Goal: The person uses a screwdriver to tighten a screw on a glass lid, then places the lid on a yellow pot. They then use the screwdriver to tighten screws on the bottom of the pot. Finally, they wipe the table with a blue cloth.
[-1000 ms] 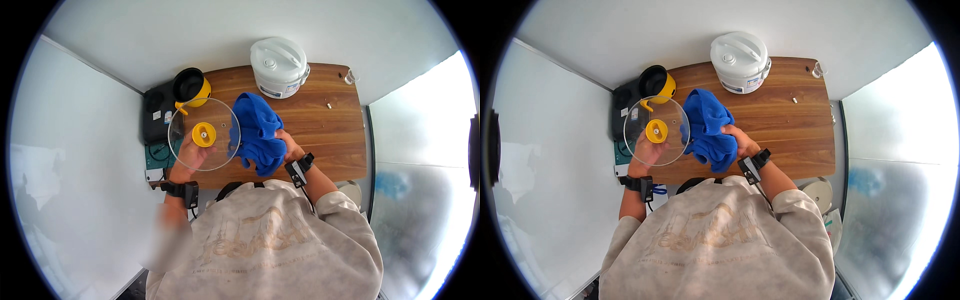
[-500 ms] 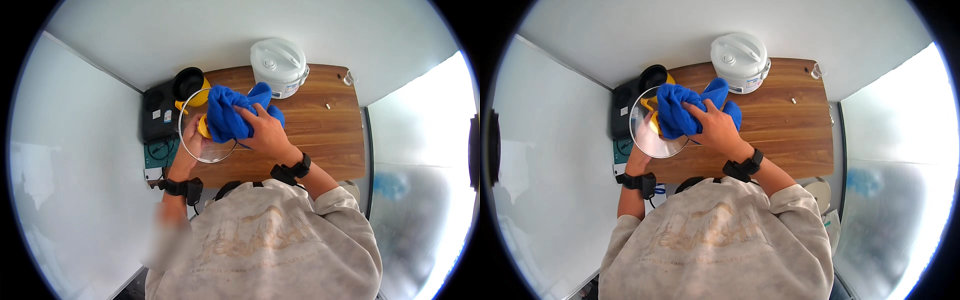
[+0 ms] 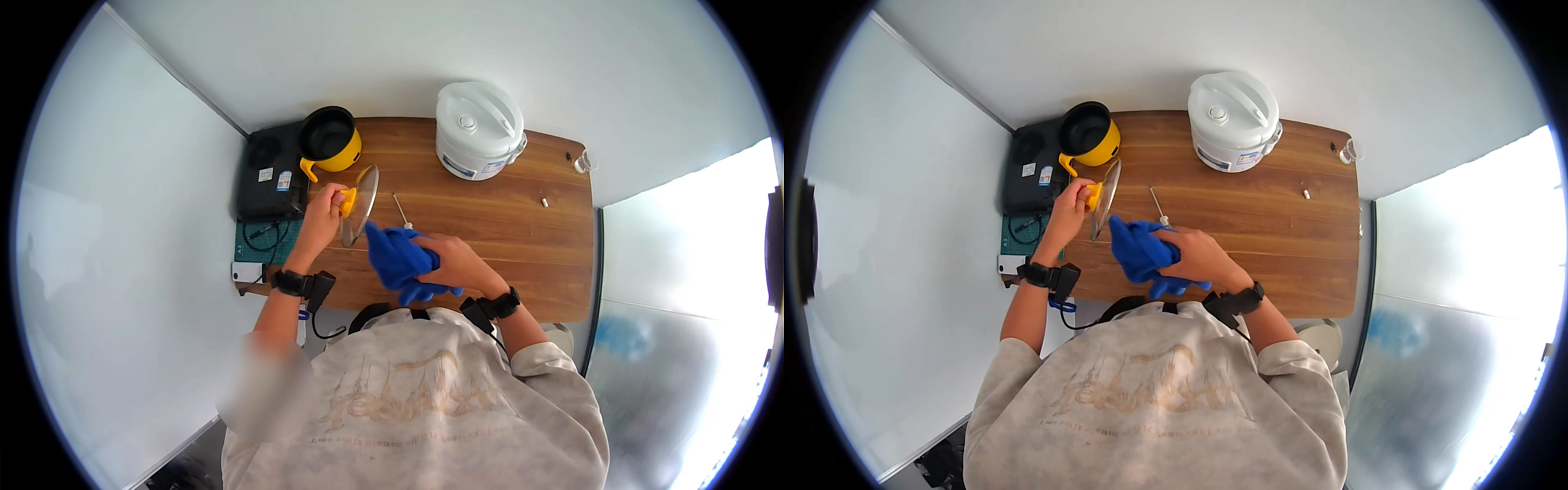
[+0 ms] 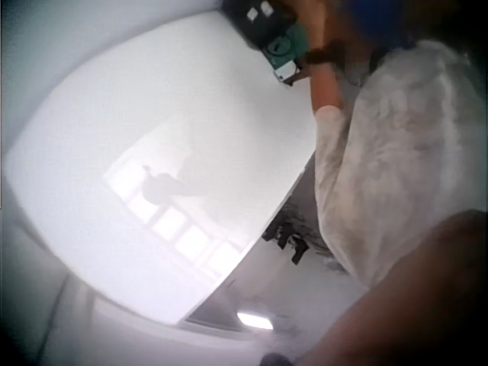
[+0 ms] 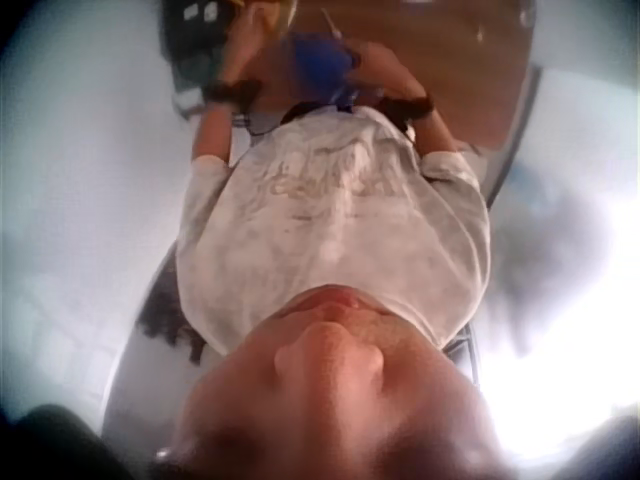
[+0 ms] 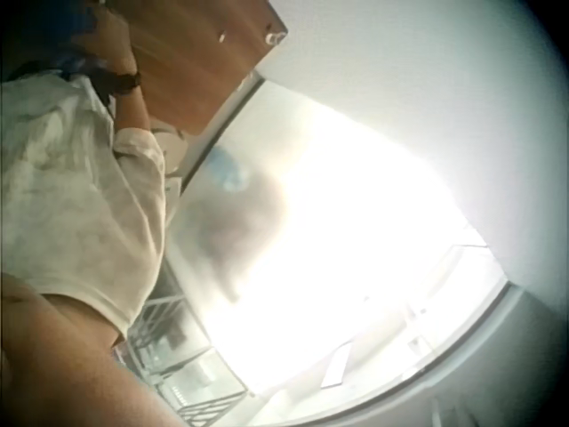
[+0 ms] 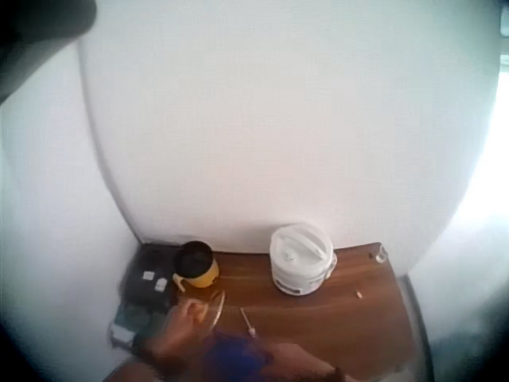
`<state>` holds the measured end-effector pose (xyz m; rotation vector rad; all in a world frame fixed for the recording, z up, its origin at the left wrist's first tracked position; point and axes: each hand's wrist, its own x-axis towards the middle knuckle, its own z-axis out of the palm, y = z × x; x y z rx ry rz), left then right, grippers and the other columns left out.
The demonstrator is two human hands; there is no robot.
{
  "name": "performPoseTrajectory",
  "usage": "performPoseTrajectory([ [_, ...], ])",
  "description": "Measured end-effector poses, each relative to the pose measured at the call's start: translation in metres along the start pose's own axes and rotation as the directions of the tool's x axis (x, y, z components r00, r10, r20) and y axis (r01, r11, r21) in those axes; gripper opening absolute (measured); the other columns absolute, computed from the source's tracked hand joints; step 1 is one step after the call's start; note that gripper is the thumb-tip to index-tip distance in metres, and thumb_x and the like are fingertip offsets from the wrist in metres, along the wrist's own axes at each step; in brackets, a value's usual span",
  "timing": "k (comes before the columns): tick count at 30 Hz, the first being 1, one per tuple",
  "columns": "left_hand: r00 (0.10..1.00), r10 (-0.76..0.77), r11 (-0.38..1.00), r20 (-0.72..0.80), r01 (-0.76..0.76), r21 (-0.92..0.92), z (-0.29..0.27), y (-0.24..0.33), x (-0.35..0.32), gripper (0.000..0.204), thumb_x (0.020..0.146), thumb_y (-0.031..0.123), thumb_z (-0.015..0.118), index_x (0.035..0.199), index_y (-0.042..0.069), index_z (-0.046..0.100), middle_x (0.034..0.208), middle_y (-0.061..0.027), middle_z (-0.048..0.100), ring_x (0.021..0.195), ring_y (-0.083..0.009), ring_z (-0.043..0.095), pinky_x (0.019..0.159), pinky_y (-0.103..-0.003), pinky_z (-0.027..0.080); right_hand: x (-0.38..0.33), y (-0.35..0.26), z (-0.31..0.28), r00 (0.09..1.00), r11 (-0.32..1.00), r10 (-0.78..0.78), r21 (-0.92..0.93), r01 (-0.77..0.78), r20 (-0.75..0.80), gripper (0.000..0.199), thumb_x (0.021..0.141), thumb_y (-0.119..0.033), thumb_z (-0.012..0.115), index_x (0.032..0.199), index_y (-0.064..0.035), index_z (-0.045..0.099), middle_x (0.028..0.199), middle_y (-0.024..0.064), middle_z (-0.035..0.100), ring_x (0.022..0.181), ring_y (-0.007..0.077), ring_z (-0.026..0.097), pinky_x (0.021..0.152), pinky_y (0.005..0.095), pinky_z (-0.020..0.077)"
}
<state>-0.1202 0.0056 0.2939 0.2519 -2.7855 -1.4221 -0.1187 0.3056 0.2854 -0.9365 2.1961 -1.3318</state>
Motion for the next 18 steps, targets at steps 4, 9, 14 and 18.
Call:
performPoseTrajectory([
  [4,0.955,0.284,0.928,-0.089,-0.250,0.275,-0.037,-0.027,0.036,0.018,0.100,0.018,0.056,0.107,0.002,0.062,0.100,-0.0183,0.065,0.092,-0.0369,0.065,0.080,-0.039,0.052,-0.020,0.027,-0.017,0.942,0.940,0.261,-0.167,-0.298,-0.212,0.062,0.072,-0.029,0.080,0.130,-0.0176,0.062,0.104,0.0176,0.068,0.095,0.0392,0.067,0.083,0.0460,0.0536],
  [9,0.949,0.293,0.890,-0.113,-0.227,0.396,-0.061,-0.040,0.097,0.018,0.097,0.021,0.060,0.102,0.004,0.065,0.092,-0.0158,0.065,0.087,-0.0359,0.065,0.076,-0.042,0.052,-0.036,0.079,-0.014,0.855,0.846,0.405,-0.222,-0.485,-0.324,0.082,0.073,-0.030,0.081,0.145,-0.0202,0.044,0.132,0.0232,0.051,0.111,0.0443,0.059,0.091,0.0499,0.0516],
  [14,0.934,0.299,0.853,-0.195,-0.170,0.494,-0.063,-0.066,0.159,0.021,0.096,0.024,0.061,0.097,0.003,0.064,0.088,-0.0167,0.064,0.086,-0.0372,0.065,0.074,-0.045,0.053,-0.041,0.148,0.009,0.835,0.808,0.412,-0.276,-0.520,-0.365,0.091,0.071,-0.029,0.084,0.149,-0.0204,0.037,0.145,0.0310,0.033,0.128,0.0509,0.044,0.104,0.0515,0.0446],
  [18,0.957,0.221,0.839,-0.187,-0.088,0.538,-0.061,-0.088,0.200,0.023,0.096,0.025,0.061,0.092,0.002,0.064,0.087,-0.0179,0.065,0.087,-0.0380,0.066,0.074,-0.046,0.053,-0.040,0.173,0.021,0.813,0.719,0.507,-0.380,-0.582,-0.286,0.092,0.070,-0.029,0.085,0.148,-0.0180,0.038,0.145,0.0332,0.032,0.131,0.0531,0.039,0.108,0.0539,0.0407],
])
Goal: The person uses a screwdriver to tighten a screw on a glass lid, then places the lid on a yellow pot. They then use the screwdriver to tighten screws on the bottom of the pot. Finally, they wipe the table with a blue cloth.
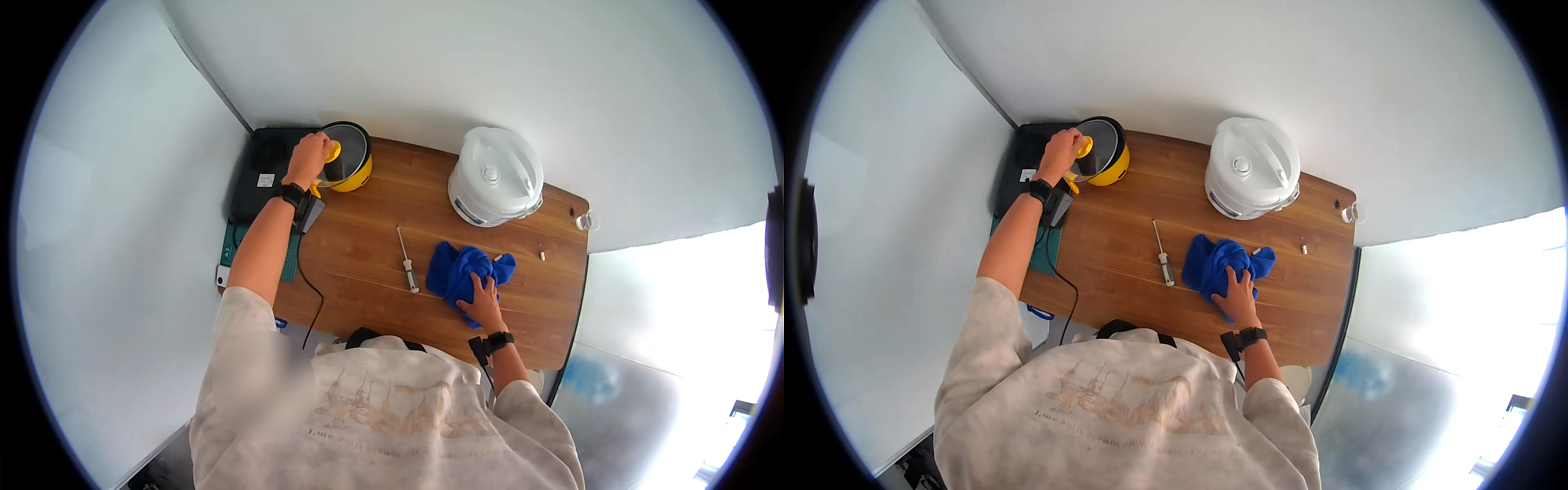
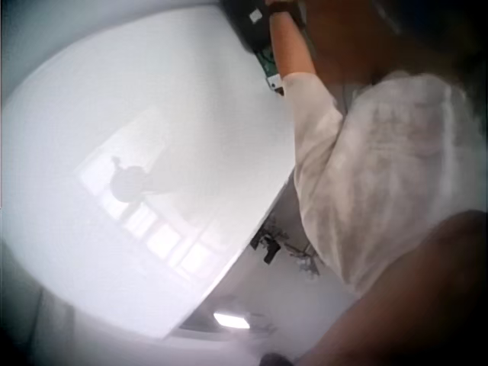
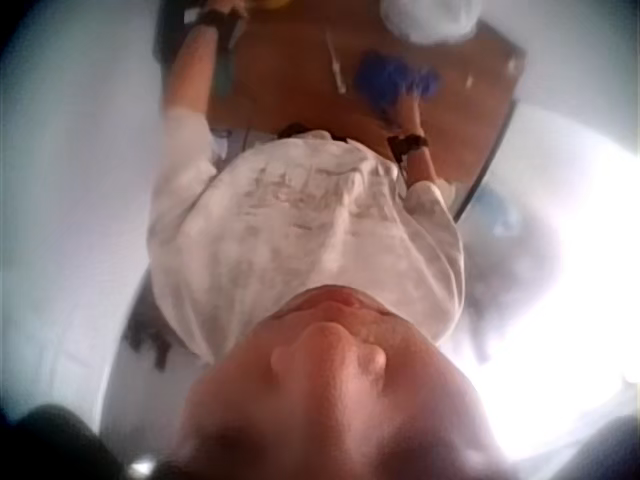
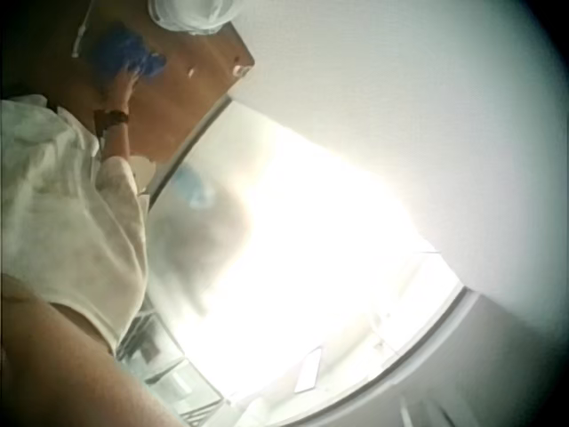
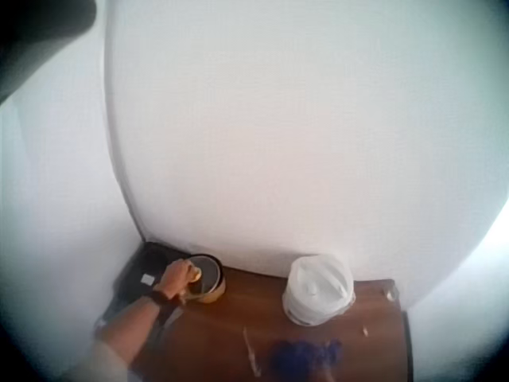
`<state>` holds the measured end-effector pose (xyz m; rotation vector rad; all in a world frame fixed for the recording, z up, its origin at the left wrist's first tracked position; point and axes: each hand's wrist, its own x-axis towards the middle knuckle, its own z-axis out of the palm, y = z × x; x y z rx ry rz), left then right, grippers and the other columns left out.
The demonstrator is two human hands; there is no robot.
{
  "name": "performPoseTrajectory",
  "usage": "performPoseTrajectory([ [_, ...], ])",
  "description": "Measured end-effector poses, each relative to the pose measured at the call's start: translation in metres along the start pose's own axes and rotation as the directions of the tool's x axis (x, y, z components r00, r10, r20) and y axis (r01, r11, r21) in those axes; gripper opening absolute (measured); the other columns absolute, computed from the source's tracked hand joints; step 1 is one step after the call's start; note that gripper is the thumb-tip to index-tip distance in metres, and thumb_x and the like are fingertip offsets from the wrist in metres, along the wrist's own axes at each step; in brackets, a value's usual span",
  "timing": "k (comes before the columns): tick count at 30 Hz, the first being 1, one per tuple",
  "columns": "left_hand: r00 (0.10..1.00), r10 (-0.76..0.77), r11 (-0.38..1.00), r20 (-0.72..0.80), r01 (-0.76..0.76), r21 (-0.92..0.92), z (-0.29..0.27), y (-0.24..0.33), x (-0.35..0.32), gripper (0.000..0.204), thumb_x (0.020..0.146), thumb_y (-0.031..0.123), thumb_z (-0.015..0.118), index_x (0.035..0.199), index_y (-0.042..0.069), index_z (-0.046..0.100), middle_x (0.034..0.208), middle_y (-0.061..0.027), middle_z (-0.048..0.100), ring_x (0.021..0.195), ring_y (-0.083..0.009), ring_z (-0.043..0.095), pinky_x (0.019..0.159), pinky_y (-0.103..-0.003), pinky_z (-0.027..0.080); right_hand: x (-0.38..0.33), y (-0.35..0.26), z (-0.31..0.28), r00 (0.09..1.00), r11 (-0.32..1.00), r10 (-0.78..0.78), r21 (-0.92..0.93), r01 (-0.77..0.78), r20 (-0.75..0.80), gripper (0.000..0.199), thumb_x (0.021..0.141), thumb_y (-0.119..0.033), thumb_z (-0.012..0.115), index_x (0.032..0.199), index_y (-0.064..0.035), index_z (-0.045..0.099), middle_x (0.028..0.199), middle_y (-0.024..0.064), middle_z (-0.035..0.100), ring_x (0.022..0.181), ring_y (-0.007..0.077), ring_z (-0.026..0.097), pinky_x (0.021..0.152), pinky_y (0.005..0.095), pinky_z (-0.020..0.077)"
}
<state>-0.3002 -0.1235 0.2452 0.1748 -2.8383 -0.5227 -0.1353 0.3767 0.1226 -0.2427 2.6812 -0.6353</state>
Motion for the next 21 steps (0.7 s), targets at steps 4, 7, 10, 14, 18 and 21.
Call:
performPoseTrajectory([
  [4,1.000,-0.020,1.000,0.012,0.020,0.017,0.022,-0.020,0.021,0.027,0.095,0.027,0.063,0.090,0.001,0.065,0.087,-0.0190,0.068,0.086,-0.0386,0.067,0.074,-0.047,0.054,0.009,0.002,0.006,1.000,1.000,0.018,-0.020,-0.017,0.018,0.087,0.070,-0.026,0.084,0.145,-0.0192,0.040,0.143,0.0318,0.034,0.128,0.0532,0.042,0.104,0.0546,0.0446],
  [7,0.999,-0.037,0.998,0.039,0.036,0.049,0.036,-0.022,0.032,0.028,0.094,0.027,0.064,0.089,0.000,0.065,0.086,-0.0196,0.069,0.083,-0.0393,0.068,0.072,-0.046,0.055,0.014,0.002,0.004,0.999,0.999,0.031,-0.018,-0.031,0.008,0.084,0.070,-0.024,0.082,0.143,-0.0204,0.042,0.140,0.0302,0.036,0.125,0.0520,0.044,0.101,0.0544,0.0465],
  [10,0.996,-0.040,0.994,0.075,0.032,0.107,0.045,-0.020,0.038,0.028,0.093,0.027,0.065,0.088,0.000,0.066,0.085,-0.0199,0.070,0.080,-0.0394,0.069,0.070,-0.046,0.056,0.016,-0.001,0.002,0.999,0.999,0.052,-0.011,-0.052,0.005,0.082,0.069,-0.019,0.082,0.141,-0.0213,0.043,0.138,0.0288,0.037,0.123,0.0510,0.045,0.100,0.0538,0.0477],
  [14,0.998,-0.052,0.986,0.044,0.045,0.160,0.054,-0.025,0.037,0.028,0.093,0.027,0.065,0.088,0.000,0.066,0.085,-0.0194,0.071,0.079,-0.0387,0.069,0.070,-0.046,0.057,0.016,-0.002,0.006,0.998,0.999,0.050,-0.012,-0.050,-0.025,0.081,0.069,-0.018,0.082,0.140,-0.0208,0.044,0.136,0.0276,0.039,0.121,0.0505,0.046,0.099,0.0539,0.0483],
  [18,0.997,-0.061,0.986,0.045,0.053,0.160,0.057,-0.028,0.035,0.028,0.093,0.028,0.065,0.089,0.000,0.067,0.087,-0.0206,0.070,0.082,-0.0378,0.069,0.070,-0.045,0.057,0.015,-0.007,0.004,0.998,0.999,0.042,-0.022,-0.043,-0.045,0.078,0.069,-0.019,0.081,0.138,-0.0197,0.045,0.134,0.0277,0.040,0.119,0.0505,0.046,0.096,0.0548,0.0486],
  [21,0.998,-0.053,0.991,0.033,0.048,0.128,0.053,-0.024,0.030,0.028,0.094,0.030,0.065,0.095,0.001,0.065,0.091,-0.0211,0.069,0.087,-0.0366,0.069,0.070,-0.044,0.057,0.017,-0.008,-0.001,0.999,1.000,0.010,-0.028,-0.010,-0.033,0.076,0.069,-0.019,0.081,0.137,-0.0189,0.046,0.132,0.0268,0.042,0.118,0.0484,0.048,0.095,0.0535,0.0491],
])
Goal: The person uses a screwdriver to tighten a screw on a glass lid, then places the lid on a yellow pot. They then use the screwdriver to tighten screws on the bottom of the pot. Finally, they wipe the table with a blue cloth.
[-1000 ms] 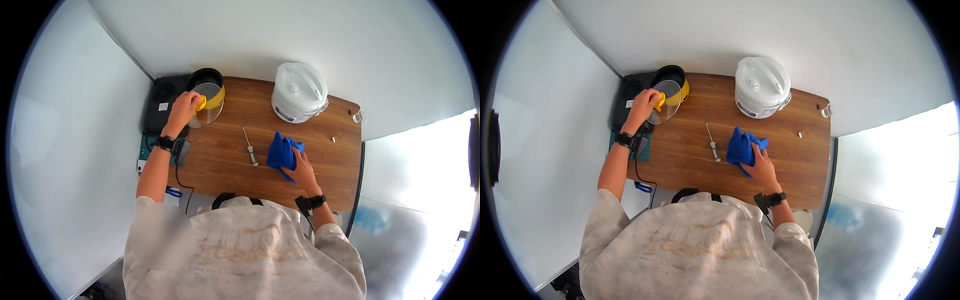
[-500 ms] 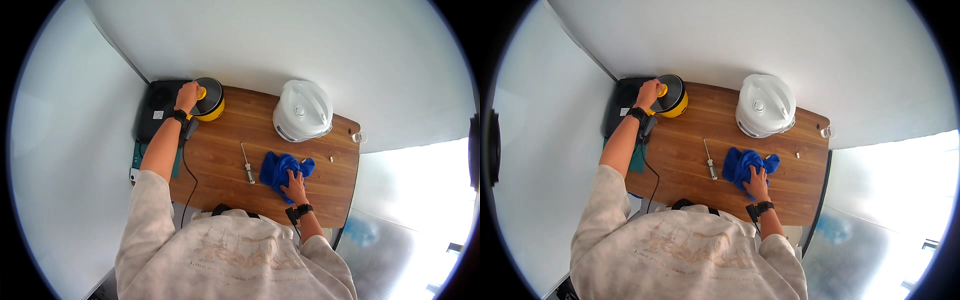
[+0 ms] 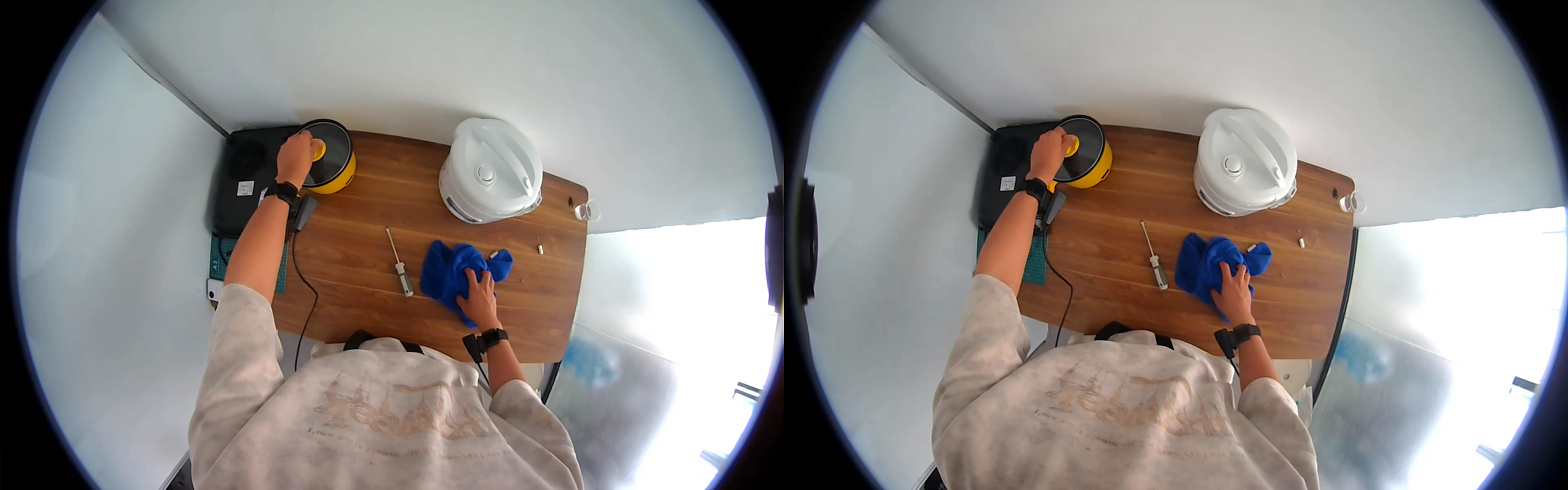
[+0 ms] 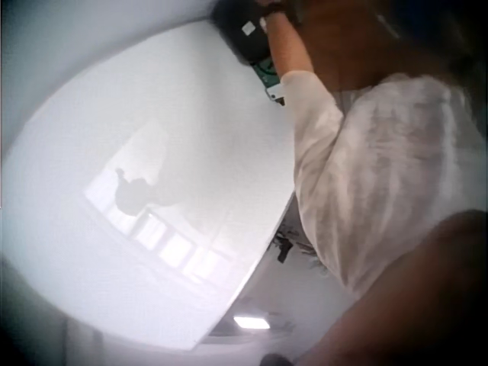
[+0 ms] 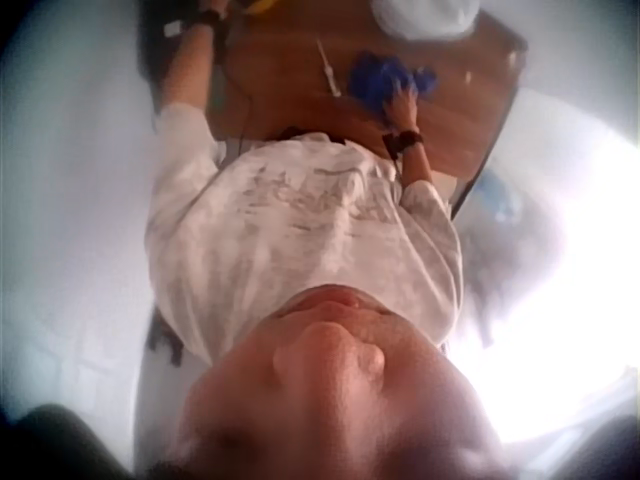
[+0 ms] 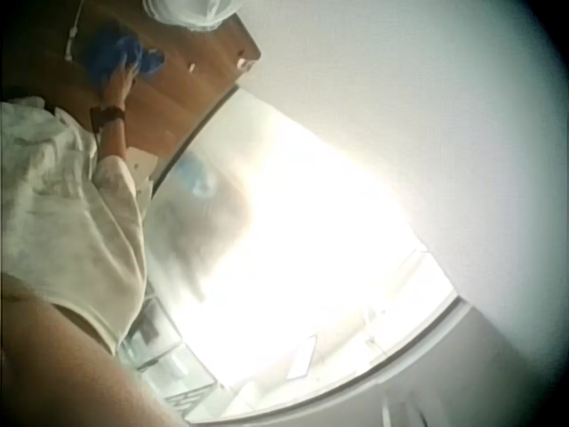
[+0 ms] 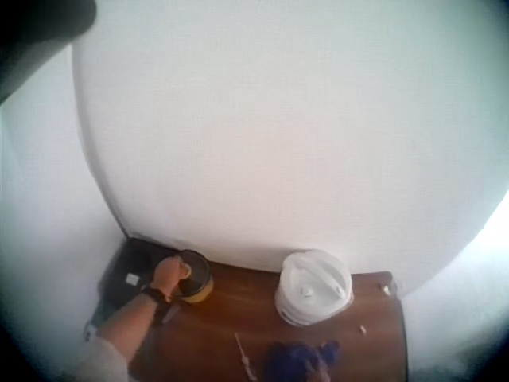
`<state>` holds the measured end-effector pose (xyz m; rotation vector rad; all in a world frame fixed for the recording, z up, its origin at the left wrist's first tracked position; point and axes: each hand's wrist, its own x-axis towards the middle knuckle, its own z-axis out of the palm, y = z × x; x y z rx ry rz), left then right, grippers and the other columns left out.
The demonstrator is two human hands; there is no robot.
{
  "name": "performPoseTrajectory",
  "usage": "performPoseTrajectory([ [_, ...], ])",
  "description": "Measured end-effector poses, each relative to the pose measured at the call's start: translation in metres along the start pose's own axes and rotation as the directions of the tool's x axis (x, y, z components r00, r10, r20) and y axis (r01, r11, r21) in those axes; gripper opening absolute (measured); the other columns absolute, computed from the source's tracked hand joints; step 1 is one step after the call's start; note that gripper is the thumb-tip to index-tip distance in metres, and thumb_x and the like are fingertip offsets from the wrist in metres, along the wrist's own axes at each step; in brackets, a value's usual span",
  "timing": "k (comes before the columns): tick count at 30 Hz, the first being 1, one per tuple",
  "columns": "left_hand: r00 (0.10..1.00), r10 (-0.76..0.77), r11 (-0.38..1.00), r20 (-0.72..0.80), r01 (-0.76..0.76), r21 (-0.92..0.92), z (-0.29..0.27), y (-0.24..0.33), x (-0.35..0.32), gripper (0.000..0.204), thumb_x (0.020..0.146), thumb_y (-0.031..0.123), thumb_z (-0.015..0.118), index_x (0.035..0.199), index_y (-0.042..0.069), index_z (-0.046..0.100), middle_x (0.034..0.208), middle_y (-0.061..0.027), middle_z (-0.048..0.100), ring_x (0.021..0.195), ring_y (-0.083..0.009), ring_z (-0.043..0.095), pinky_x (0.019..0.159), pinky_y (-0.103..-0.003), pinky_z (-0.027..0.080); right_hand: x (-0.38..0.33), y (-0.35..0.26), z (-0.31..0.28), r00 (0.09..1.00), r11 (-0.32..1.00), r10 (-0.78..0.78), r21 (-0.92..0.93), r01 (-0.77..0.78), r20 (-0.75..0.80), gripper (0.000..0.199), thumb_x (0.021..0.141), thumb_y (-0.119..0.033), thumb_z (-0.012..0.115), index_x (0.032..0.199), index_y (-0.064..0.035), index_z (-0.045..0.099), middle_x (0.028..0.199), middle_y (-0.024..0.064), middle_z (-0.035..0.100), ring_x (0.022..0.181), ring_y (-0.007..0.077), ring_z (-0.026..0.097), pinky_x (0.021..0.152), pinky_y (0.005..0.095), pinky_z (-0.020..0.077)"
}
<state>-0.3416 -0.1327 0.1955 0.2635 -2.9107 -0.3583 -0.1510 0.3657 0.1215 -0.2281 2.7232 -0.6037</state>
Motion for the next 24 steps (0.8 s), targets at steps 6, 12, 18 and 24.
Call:
performPoseTrajectory([
  [6,0.966,-0.033,0.995,-0.255,0.057,0.086,-0.027,0.040,-0.040,0.031,0.095,0.030,0.063,0.116,0.009,0.052,0.092,-0.0132,0.066,0.085,-0.0349,0.068,0.064,-0.043,0.055,0.000,-0.023,-0.013,0.994,0.992,0.077,0.090,-0.084,0.079,0.081,0.074,-0.033,0.082,0.142,-0.0188,0.040,0.120,0.0204,0.056,0.107,0.0421,0.062,0.084,0.0484,0.0553],
  [12,0.951,0.004,0.983,0.310,0.054,-0.178,-0.017,0.093,-0.147,0.020,0.096,0.028,0.058,0.104,0.009,0.059,0.084,-0.0136,0.070,0.079,-0.0348,0.068,0.066,-0.047,0.054,-0.010,-0.025,0.007,0.996,0.990,0.083,0.111,-0.084,0.013,0.079,0.075,-0.032,0.081,0.140,-0.0160,0.041,0.109,0.0173,0.064,0.100,0.0403,0.066,0.082,0.0475,0.0553],
  [18,0.715,0.128,0.922,0.687,0.168,-0.348,0.088,0.101,-0.229,0.035,0.099,0.038,0.057,0.094,0.004,0.063,0.073,-0.0131,0.067,0.063,-0.0262,0.067,0.057,-0.037,0.052,-0.010,-0.026,-0.015,0.996,0.986,0.016,0.169,-0.001,-0.088,0.047,0.077,-0.016,0.073,0.122,-0.0117,0.059,0.107,0.0182,0.062,0.094,0.0405,0.065,0.080,0.0485,0.0544],
  [24,0.517,-0.136,0.839,0.845,0.514,-0.179,0.070,0.160,-0.216,0.050,0.096,0.049,0.058,0.088,0.000,0.066,0.073,-0.0146,0.069,0.063,-0.0321,0.067,0.064,-0.043,0.055,-0.036,-0.029,-0.051,0.968,0.960,0.099,0.277,-0.032,-0.229,0.047,0.077,-0.017,0.071,0.123,-0.0135,0.061,0.104,0.0183,0.061,0.096,0.0406,0.062,0.085,0.0475,0.0524],
])
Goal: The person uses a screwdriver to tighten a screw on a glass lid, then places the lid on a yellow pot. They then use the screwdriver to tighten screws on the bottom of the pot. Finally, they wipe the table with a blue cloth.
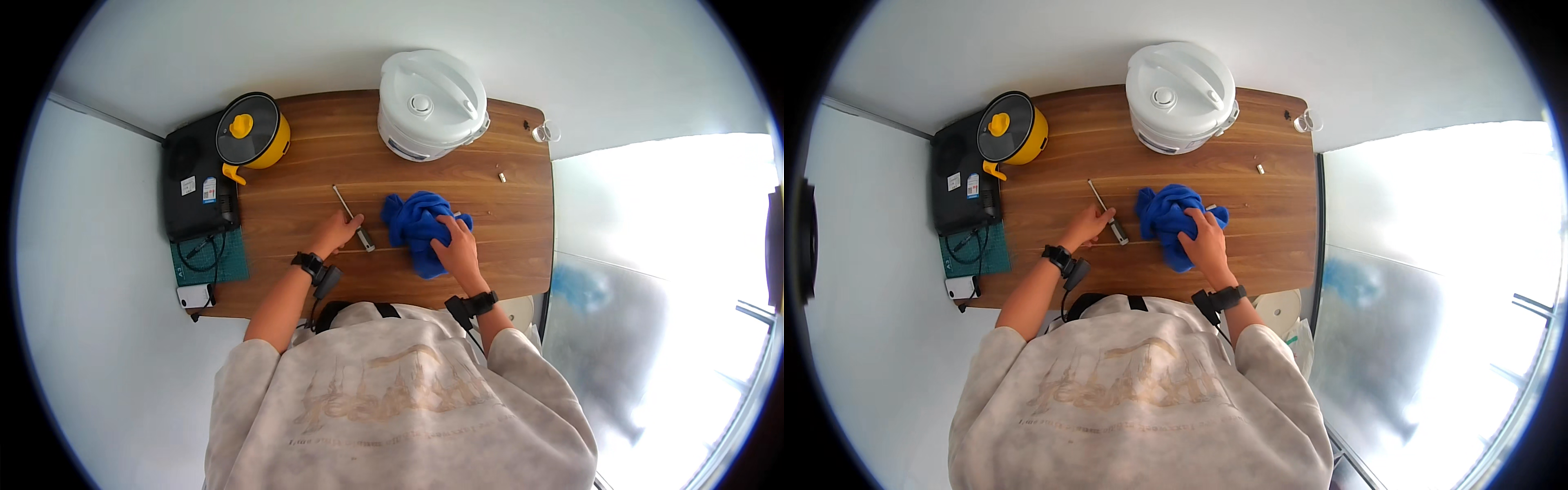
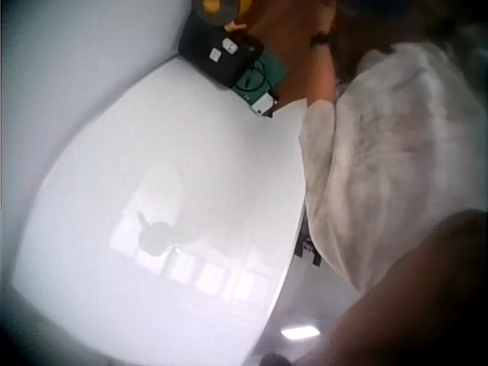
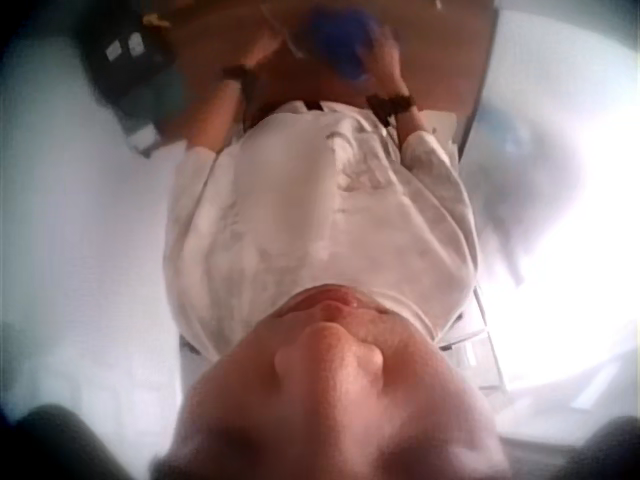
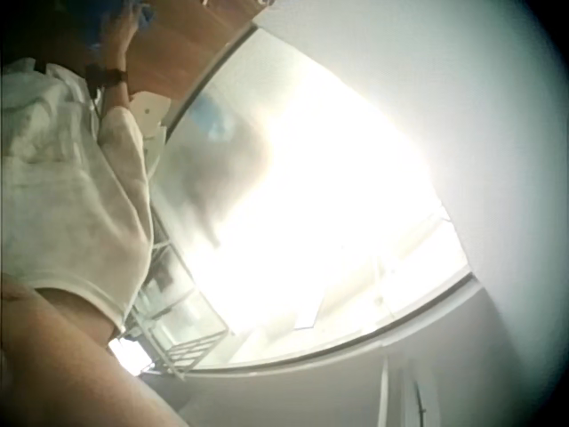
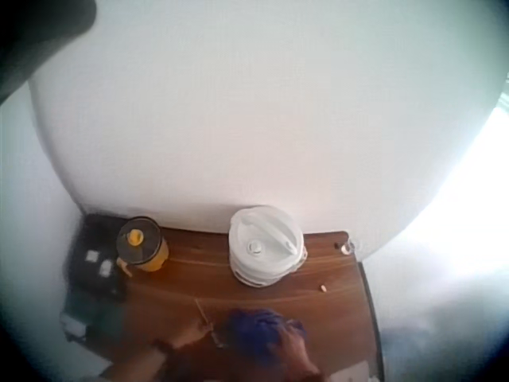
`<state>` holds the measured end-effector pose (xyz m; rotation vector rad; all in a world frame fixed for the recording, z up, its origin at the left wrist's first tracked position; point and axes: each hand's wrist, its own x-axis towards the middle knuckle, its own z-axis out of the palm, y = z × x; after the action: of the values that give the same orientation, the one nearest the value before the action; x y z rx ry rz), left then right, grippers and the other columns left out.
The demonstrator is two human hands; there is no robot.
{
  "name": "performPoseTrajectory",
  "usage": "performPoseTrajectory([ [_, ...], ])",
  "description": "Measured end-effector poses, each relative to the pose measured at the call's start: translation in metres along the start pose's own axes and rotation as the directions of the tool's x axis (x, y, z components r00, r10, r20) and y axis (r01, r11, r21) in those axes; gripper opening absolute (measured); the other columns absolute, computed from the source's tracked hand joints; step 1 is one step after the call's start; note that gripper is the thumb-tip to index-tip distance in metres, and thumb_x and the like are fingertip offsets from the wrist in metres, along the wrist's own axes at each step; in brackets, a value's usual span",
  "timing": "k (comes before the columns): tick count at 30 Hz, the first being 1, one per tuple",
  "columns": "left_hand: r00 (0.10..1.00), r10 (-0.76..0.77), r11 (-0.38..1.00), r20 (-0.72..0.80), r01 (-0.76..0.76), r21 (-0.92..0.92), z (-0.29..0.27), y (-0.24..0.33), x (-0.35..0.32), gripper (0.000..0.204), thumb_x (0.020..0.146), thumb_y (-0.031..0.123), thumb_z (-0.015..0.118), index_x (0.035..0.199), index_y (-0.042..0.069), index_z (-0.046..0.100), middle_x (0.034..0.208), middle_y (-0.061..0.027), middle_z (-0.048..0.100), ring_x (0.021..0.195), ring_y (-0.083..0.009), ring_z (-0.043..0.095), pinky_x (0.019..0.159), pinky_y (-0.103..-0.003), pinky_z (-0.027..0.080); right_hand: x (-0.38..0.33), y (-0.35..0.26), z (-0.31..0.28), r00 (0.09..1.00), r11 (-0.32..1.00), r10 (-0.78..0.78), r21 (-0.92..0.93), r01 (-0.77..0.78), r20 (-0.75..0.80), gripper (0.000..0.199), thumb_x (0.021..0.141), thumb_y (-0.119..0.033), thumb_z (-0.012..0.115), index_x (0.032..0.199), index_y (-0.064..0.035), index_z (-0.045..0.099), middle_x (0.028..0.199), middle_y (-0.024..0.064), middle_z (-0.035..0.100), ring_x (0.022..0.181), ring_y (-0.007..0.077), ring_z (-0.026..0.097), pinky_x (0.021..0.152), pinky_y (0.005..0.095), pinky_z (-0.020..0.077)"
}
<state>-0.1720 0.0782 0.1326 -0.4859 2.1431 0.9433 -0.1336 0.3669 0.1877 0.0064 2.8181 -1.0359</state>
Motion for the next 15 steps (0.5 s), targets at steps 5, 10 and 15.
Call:
performPoseTrajectory([
  [5,0.992,0.100,0.974,-0.076,-0.082,0.211,0.018,-0.013,0.029,0.051,0.092,0.049,0.061,0.076,0.001,0.069,0.069,-0.0143,0.069,0.059,-0.0301,0.068,0.061,-0.042,0.056,-0.002,0.007,-0.003,0.991,0.991,0.133,0.026,-0.134,0.026,0.057,0.078,-0.029,0.076,0.132,-0.0172,0.059,0.125,0.0223,0.057,0.113,0.0422,0.058,0.096,0.0484,0.0487],
  [10,0.987,0.149,0.980,-0.065,-0.139,0.141,0.015,-0.019,0.031,0.040,0.091,0.037,0.062,0.078,-0.001,0.066,0.067,-0.0142,0.068,0.059,-0.0297,0.068,0.063,-0.044,0.057,0.009,0.028,0.029,0.991,0.941,-0.010,-0.334,0.054,0.131,0.085,0.074,-0.049,0.081,0.147,-0.0220,0.046,0.155,0.0262,0.028,0.138,0.0473,0.035,0.109,0.0558,0.0367],
  [15,0.978,0.194,0.979,-0.077,-0.198,-0.046,0.001,-0.047,0.025,0.034,0.093,0.030,0.060,0.096,-0.004,0.056,0.069,-0.0172,0.066,0.061,-0.0300,0.067,0.061,-0.045,0.054,0.021,0.020,0.084,0.952,0.939,-0.155,-0.260,0.225,0.263,0.094,0.075,-0.049,0.081,0.154,-0.0243,0.036,0.159,0.0265,0.020,0.142,0.0491,0.029,0.111,0.0599,0.0329],
])
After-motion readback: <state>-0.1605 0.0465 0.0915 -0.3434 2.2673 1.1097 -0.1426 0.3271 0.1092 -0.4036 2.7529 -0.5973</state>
